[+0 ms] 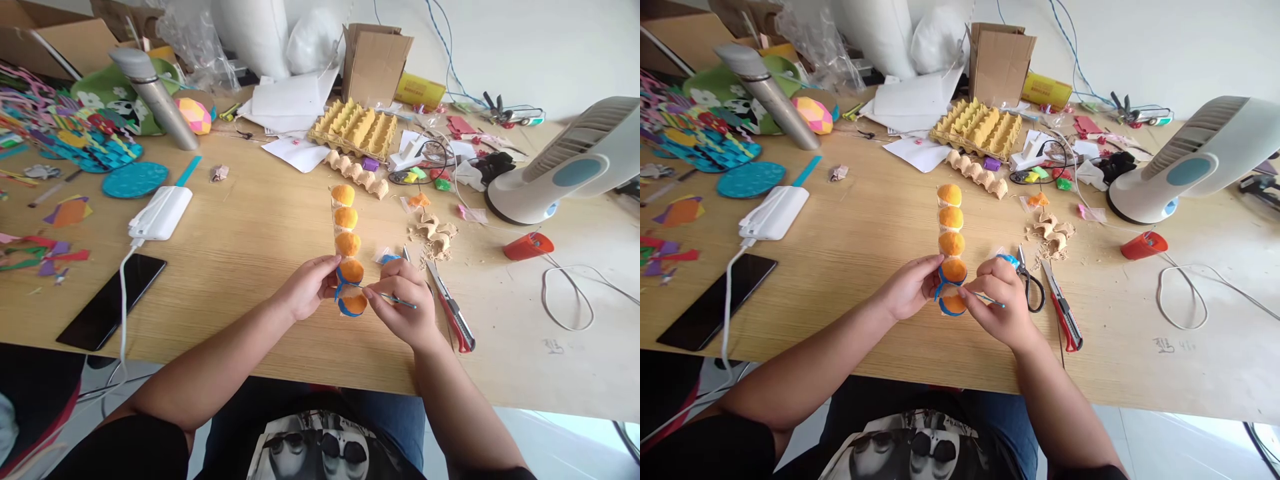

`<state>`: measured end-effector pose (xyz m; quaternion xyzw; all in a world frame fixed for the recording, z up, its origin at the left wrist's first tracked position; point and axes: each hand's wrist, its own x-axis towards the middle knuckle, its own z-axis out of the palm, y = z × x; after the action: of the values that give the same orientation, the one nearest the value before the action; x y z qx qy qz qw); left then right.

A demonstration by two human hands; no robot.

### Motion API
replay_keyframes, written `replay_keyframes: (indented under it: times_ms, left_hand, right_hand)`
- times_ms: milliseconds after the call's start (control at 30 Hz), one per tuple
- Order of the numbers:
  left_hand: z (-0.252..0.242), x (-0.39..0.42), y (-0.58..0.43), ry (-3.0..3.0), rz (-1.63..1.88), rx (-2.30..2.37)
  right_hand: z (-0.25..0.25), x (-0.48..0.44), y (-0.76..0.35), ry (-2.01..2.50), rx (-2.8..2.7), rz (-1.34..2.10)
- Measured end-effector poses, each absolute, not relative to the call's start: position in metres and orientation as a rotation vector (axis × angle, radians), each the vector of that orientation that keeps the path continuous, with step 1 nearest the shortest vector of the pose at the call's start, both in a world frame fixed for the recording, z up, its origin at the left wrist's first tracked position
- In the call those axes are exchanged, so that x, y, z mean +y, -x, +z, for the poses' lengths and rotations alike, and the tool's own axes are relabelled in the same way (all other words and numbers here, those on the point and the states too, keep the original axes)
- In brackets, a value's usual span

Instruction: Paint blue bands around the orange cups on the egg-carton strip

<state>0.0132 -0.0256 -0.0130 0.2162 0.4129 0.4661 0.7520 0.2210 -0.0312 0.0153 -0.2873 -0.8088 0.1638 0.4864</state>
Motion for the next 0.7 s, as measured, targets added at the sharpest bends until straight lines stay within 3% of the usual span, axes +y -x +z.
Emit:
replay_keyframes:
  times_ms: [500, 700]
  left_hand:
    - [-0.0095, -0.0292, -0.0152, -0.583, 1.022, 0.946]
    - [-0.0099, -0.0281, -0.0146, -0.549, 1.026, 0.963]
  right_hand:
    - [0.0061, -0.0318, -0.2189, 0.724, -2.165, 0.186]
    - [0.0088, -0.0331, -0.2199, 0.723, -2.076, 0.298]
